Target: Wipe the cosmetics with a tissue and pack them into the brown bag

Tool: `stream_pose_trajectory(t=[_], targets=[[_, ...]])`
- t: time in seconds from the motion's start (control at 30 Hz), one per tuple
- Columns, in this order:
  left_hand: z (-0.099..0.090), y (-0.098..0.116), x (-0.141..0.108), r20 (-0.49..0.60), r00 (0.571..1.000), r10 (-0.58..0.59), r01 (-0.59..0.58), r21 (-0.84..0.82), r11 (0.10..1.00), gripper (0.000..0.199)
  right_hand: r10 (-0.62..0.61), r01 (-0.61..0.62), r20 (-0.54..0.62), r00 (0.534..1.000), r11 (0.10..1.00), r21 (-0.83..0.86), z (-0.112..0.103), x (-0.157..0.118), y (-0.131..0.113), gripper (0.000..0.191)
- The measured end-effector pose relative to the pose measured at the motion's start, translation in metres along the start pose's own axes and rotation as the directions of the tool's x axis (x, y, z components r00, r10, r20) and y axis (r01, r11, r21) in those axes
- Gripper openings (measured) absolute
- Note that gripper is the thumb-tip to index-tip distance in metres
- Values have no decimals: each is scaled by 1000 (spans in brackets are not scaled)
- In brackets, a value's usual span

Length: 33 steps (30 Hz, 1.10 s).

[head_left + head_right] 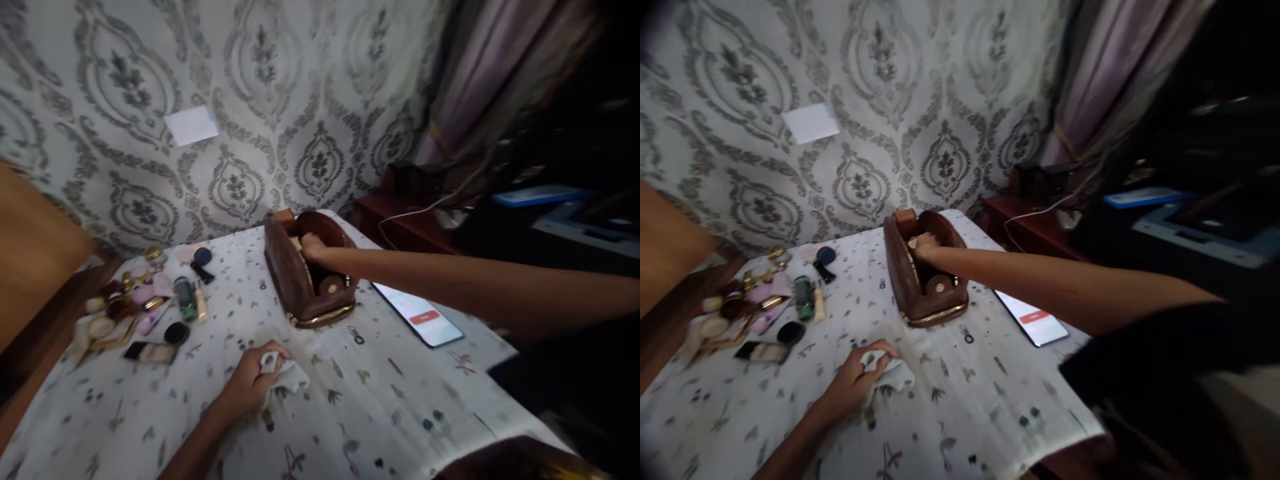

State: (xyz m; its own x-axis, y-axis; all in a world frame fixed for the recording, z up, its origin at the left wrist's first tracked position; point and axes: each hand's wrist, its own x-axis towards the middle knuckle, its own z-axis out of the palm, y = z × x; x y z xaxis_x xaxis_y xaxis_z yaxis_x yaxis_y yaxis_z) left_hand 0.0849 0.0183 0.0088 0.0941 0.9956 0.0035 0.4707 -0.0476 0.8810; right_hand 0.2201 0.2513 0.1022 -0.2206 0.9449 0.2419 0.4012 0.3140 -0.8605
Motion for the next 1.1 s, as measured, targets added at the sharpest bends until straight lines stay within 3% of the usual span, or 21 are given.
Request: stream_pose_trajectory(t=[0.1, 0.17, 0.27, 0.4, 0.5, 0.57, 0.6, 0.63, 0.73, 0.8, 0.87, 0.97, 1.1], targets=[[-2, 2, 0, 5, 999, -33, 34, -20, 999, 23, 103, -88, 121, 987, 989, -120, -2, 6, -8, 15], [-3, 2, -1, -9, 998, -66, 66, -33, 997, 22, 80, -58, 135, 988, 986, -156, -6, 4, -12, 5], [-4, -1, 0, -68, 994, -86, 79, -98, 992, 24, -226, 228, 33, 973, 973, -37, -14, -17, -21, 13], [-22, -6, 3, -259, 966, 20, -63, -161, 985, 26, -606, 605, -40, 794, 783, 147, -14, -83, -36, 17], [-61, -6, 8, -370, 927, 62, -74, -18, 997, 24, -729, 696, 56, 682, 671, 256, 4, -135, -35, 24], [-99, -5, 15, -411, 911, 32, 54, 195, 979, 25, -776, 698, 152, 613, 621, 357, 23, -161, -26, 29], [-120, -4, 19, -456, 890, -2, 177, 341, 923, 27, -777, 675, 181, 602, 617, 404, 34, -171, -20, 31], [-142, -4, 24, -504, 863, -49, 326, 479, 815, 29, -750, 624, 215, 626, 647, 438, 45, -178, -14, 30], [-206, -9, 42, -608, 790, -76, 489, 551, 676, 28, -541, 372, 316, 779, 805, 461, 74, -188, 2, 24], [-243, -17, 54, -673, 736, -79, 582, 567, 583, 27, -399, 207, 380, 834, 866, 455, 87, -189, 9, 22], [-272, -29, 65, -720, 687, -100, 661, 562, 498, 31, -286, 51, 461, 840, 888, 458, 94, -188, 15, 24], [-302, -52, 82, -777, 612, -144, 757, 524, 389, 40, -154, -146, 567, 809, 882, 448, 99, -184, 23, 31], [-327, -84, 105, -820, 549, -162, 818, 487, 305, 55, -133, -170, 605, 785, 893, 417, 103, -182, 32, 35]])
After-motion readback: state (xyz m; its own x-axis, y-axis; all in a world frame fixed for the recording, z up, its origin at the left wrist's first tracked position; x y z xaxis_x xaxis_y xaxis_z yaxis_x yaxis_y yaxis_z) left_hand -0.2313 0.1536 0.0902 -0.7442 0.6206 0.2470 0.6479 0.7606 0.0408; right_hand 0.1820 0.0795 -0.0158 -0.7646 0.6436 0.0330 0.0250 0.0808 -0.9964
